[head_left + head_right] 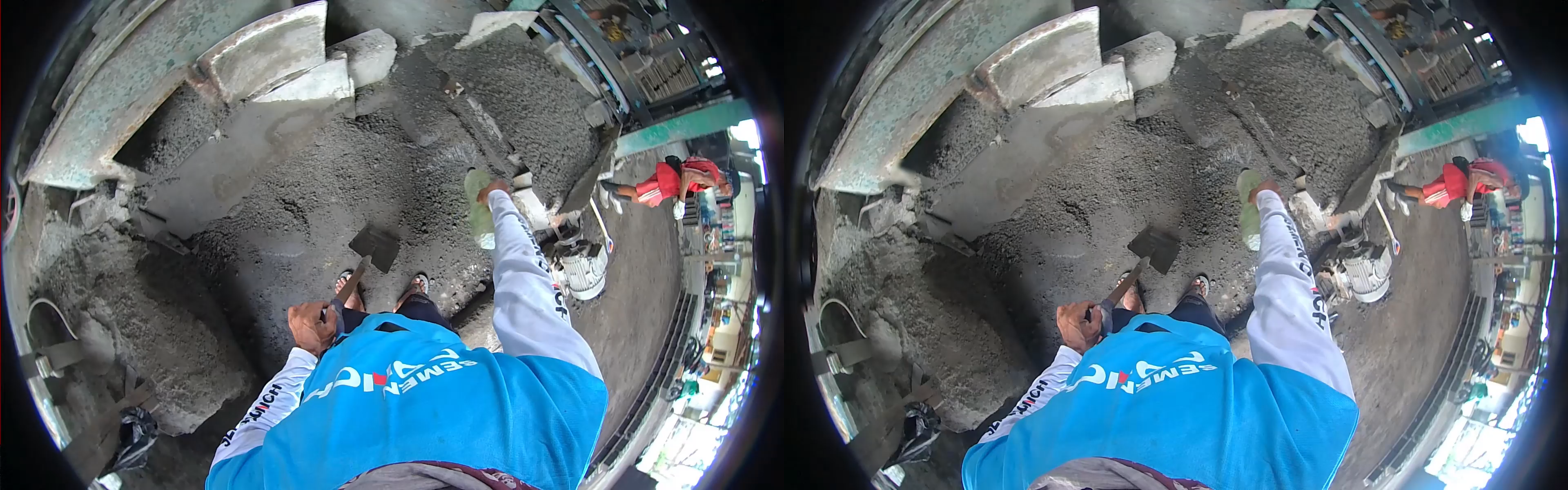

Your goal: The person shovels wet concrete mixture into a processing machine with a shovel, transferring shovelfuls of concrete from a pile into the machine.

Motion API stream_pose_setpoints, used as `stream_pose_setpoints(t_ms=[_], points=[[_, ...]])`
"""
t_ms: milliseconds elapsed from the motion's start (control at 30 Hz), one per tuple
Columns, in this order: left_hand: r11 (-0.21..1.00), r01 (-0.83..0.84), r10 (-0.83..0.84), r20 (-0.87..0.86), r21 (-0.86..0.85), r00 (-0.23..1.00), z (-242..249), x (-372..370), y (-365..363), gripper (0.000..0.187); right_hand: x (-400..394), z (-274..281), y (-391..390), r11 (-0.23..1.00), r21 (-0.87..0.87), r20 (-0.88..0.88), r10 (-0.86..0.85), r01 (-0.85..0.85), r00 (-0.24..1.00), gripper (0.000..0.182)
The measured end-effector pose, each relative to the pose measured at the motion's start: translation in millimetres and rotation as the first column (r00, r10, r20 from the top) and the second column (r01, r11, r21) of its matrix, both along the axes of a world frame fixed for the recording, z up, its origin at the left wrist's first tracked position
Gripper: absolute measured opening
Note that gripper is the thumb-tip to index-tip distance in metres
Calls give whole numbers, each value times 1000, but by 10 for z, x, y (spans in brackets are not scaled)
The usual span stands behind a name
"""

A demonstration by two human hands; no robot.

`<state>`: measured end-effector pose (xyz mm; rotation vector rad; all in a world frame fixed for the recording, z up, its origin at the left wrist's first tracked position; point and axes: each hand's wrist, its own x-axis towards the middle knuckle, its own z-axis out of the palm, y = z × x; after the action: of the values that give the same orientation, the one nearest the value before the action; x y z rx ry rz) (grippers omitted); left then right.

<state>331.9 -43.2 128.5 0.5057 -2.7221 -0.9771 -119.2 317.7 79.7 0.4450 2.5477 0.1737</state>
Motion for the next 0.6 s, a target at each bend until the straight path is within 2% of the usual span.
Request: stream_pose_setpoints(t_ms=[33,67,167,200,300,333,433,467,567,600], points=[[1000,15,-15,-23,-8,1000,16,-51,-4,13,-38,-23,205,1000,17,-26,-17,17,1000,64],[1000,23,-23,-17,-5,1000,46,-104,-19,13,-90,-16,282,989,141,142,-59,39,988,67],[999,48,-48,-15,-12,999,124,-344,-43,13,169,47,738,990,133,90,-67,54,994,72],[998,56,-56,-12,-25,998,135,-400,-41,13,254,-14,945,996,63,73,-64,59,995,74],[992,108,-110,-29,-67,994,99,-577,27,13,678,-200,1380,990,22,-60,-141,142,988,74],[988,129,-132,-35,-86,991,94,-624,50,13,770,-284,1484,994,71,58,-88,84,994,74],[977,188,-182,62,-99,981,259,-823,179,14,1251,-221,1726,949,-105,-3,-299,297,954,74],[979,187,-181,71,-81,981,293,-873,222,16,1411,-121,1757,942,-130,17,-310,309,951,71],[987,159,-157,109,-16,982,402,-1117,394,19,1987,-420,2145,881,-317,-120,-404,351,907,67],[992,128,-129,134,16,983,463,-1172,459,20,2254,-1299,2586,776,-516,-240,-537,363,808,67]])
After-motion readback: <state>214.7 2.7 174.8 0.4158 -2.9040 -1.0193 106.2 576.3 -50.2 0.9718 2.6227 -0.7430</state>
